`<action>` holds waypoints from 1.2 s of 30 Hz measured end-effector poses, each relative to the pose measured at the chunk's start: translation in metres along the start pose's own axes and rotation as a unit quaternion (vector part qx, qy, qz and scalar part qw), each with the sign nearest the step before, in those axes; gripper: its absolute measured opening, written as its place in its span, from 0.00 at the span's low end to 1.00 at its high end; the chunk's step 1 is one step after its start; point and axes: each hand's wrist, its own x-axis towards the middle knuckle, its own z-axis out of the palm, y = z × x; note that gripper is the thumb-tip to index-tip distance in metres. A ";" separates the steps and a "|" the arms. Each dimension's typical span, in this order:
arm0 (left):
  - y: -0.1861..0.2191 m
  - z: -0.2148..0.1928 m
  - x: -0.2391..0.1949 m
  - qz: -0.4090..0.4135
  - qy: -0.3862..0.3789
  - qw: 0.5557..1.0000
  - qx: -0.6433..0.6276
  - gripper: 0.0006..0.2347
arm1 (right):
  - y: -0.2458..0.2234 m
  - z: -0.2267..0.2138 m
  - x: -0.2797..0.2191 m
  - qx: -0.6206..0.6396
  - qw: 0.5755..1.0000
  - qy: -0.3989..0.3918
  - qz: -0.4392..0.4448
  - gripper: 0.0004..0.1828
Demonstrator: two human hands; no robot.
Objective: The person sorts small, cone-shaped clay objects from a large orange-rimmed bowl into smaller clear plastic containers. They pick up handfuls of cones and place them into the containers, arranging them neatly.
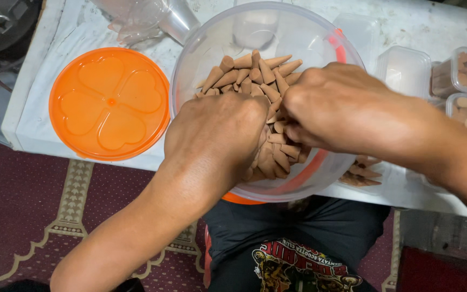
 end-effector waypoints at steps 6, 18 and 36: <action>0.002 -0.010 -0.016 0.209 0.236 0.939 -0.140 0.12 | 0.039 0.015 -0.063 0.176 0.952 0.216 -0.124 0.19; 0.099 -0.011 -0.017 0.294 0.249 0.908 -0.162 0.09 | 0.039 0.112 -0.149 0.406 0.814 0.413 -0.037 0.17; 0.127 0.100 0.000 0.236 0.142 0.925 -0.261 0.14 | 0.032 0.212 -0.125 0.474 0.752 0.459 -0.013 0.08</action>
